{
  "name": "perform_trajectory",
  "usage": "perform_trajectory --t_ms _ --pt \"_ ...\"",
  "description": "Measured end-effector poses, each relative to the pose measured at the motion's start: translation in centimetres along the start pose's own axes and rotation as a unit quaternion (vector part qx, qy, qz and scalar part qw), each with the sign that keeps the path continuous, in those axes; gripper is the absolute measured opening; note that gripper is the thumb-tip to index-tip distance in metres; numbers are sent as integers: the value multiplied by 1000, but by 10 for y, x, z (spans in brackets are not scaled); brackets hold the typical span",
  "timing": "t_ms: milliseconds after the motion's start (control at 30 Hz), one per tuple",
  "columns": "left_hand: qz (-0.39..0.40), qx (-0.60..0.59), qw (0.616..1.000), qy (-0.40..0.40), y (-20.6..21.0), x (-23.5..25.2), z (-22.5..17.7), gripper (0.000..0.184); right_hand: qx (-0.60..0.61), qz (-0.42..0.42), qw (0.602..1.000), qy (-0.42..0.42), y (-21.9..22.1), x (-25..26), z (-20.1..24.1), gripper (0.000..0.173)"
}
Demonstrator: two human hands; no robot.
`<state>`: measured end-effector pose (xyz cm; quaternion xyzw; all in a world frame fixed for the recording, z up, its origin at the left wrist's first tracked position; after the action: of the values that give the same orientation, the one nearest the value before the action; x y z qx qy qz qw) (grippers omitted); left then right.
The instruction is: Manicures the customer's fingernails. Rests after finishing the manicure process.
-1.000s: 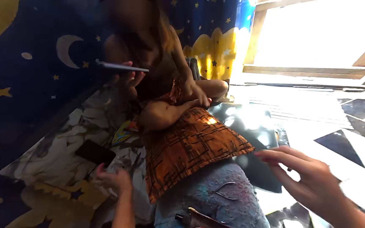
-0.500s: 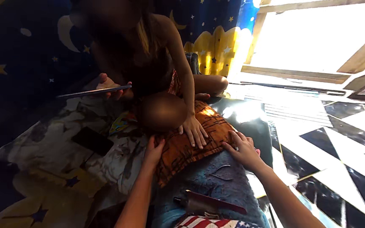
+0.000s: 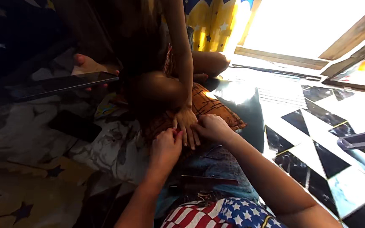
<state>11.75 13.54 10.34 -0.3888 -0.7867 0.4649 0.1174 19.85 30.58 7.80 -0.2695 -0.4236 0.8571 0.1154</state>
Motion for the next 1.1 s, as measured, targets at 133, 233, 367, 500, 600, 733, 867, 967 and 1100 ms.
perform_trajectory --t_ms 133,233,367,500,600,733,867,967,1100 --pt "85 -17 996 -11 18 18 -12 44 15 54 998 24 4 -8 -15 49" --pt "125 -78 989 -1 28 27 -19 42 123 44 990 -49 6 -20 -33 42" --pt "100 -326 940 17 42 5 -25 23 243 15 966 -92 -9 -64 -47 35" --pt "242 -638 729 -48 83 -26 -46 34 162 -28 977 -136 -11 -95 -57 35" --pt "270 -710 642 -103 112 -21 -61 40 91 -45 987 -124 1 -102 -54 37" --pt "252 -675 677 -150 120 -8 -70 37 4 -74 991 -109 15 -127 -60 47" --pt "277 -630 711 -145 121 1 -69 37 29 85 974 -207 52 -144 -60 39" --pt "282 -631 708 -146 131 3 -73 23 19 165 971 -175 85 -142 -48 33" --pt "303 -665 667 -144 131 2 -74 22 -7 160 979 -127 110 -138 -42 39"
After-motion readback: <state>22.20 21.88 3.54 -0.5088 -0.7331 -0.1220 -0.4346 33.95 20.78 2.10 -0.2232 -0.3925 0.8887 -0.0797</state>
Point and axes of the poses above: each hand's wrist, its own x-axis towards the middle knuckle, its own y-axis out of the palm, z = x × y, the point moved 5 cm from there along x, towards the middle knuckle, and after that the axes turned 3 degrees about z, right-handed, at the moved point
